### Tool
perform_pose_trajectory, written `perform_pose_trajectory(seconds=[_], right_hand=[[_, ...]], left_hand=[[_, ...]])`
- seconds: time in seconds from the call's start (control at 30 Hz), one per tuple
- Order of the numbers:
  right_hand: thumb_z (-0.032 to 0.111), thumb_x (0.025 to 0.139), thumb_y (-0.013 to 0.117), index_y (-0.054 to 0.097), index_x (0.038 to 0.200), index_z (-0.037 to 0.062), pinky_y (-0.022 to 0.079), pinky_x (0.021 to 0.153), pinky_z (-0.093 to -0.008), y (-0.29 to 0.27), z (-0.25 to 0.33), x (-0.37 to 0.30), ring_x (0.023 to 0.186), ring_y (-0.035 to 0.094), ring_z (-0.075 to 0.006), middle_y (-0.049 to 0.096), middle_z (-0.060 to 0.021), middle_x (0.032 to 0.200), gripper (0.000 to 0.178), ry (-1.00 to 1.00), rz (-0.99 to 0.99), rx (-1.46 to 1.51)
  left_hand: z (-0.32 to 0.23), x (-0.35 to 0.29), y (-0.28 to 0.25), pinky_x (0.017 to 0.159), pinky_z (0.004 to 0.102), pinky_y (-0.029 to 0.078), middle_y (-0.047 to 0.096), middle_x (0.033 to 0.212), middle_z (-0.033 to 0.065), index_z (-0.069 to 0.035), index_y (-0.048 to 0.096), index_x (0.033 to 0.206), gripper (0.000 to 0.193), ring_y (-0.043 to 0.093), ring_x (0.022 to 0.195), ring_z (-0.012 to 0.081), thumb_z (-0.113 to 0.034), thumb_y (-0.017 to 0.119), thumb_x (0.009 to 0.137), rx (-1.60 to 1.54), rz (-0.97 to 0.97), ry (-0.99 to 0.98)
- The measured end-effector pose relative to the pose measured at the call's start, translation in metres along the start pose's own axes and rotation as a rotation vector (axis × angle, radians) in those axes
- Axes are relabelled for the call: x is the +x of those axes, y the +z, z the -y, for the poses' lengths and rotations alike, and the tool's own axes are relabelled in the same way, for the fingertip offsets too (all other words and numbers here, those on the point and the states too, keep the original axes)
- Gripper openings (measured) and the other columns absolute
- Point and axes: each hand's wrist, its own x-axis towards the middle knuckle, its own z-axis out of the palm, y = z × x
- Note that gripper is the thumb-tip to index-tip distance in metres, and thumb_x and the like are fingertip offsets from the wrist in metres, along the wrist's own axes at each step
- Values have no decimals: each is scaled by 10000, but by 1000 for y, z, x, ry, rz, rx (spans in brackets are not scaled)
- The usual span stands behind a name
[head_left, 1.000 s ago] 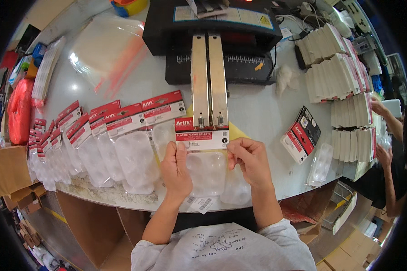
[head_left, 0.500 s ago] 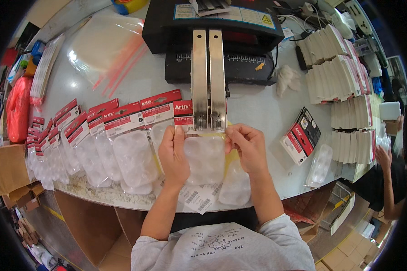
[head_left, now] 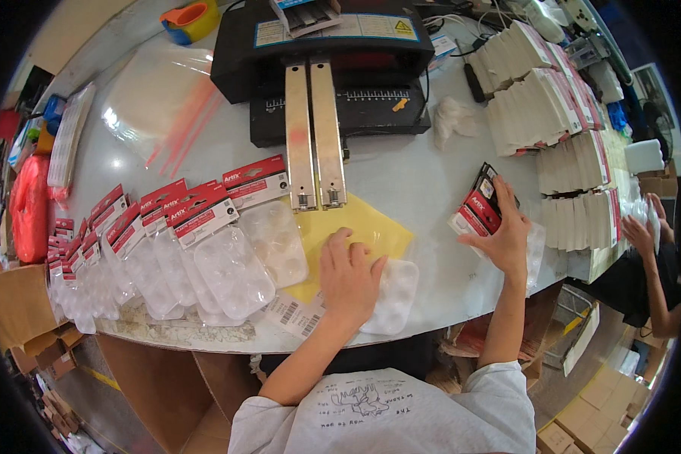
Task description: The person repeatedly picks plastic mixing palettes and red Artix labels, inserts the palettes into clear plastic bags, and seals them using a heat-sealing machine. Finished packages are stacked on the table. The person also retrieves more palettes from a cardboard box during the process.
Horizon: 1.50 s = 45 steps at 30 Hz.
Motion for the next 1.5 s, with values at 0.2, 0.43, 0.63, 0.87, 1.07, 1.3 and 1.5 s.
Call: perform_pose_trajectory(seconds=[0.2,0.43,0.63,0.87,1.07,1.3,1.5], right_hand=[[408,457,868,490,1288,110,279,906,-407,-7,20,-6,1184,500,-212,545,-100,1280,960,28,-69,19],[261,579,845,640,1068,77,419,669,-315,-29,75,-31,686,605,-210,691,-109,905,561,111,-129,550],[318,715,774,602,885,30,417,465,-297,-19,157,-15,512,568,-257,625,-137,711,376,-354,241,487],[284,769,737,631,838,40,405,451,-299,-7,166,-8,458,525,-237,580,-108,604,275,-316,338,653],[224,751,759,669,823,36,362,424,-261,-6,165,-1,409,474,-166,542,-79,526,220,-442,362,698],[282,764,736,563,729,65,395,429,-326,-5,159,9,441,508,-258,539,-74,535,279,-613,412,599],[278,776,725,601,802,54,424,459,-318,1,159,10,463,536,-255,551,-93,559,257,-603,278,566]], left_hand=[[-4,-5,-25,756,314,474,628,1058,162,-36,480,929,116,579,870,176,-87,577,894,-1039,168,-461],[-7,-5,-84,823,240,483,683,978,142,50,579,1093,230,636,929,147,-93,574,913,-1217,267,-690],[-15,-13,-106,786,224,487,696,947,103,54,634,1004,177,631,883,107,-80,550,924,-960,188,-383],[-3,-12,-101,628,190,460,703,838,62,27,643,936,138,579,692,49,-91,576,912,-947,89,-453],[3,-17,-102,548,193,407,661,699,23,4,651,884,125,503,600,38,-119,628,885,-757,141,-481],[6,-13,-93,511,201,374,598,632,-2,3,640,860,125,459,571,39,-121,648,871,-951,70,-506],[7,-19,-92,526,198,370,584,636,-15,15,642,879,149,452,584,34,-130,610,898,-665,25,-353]])
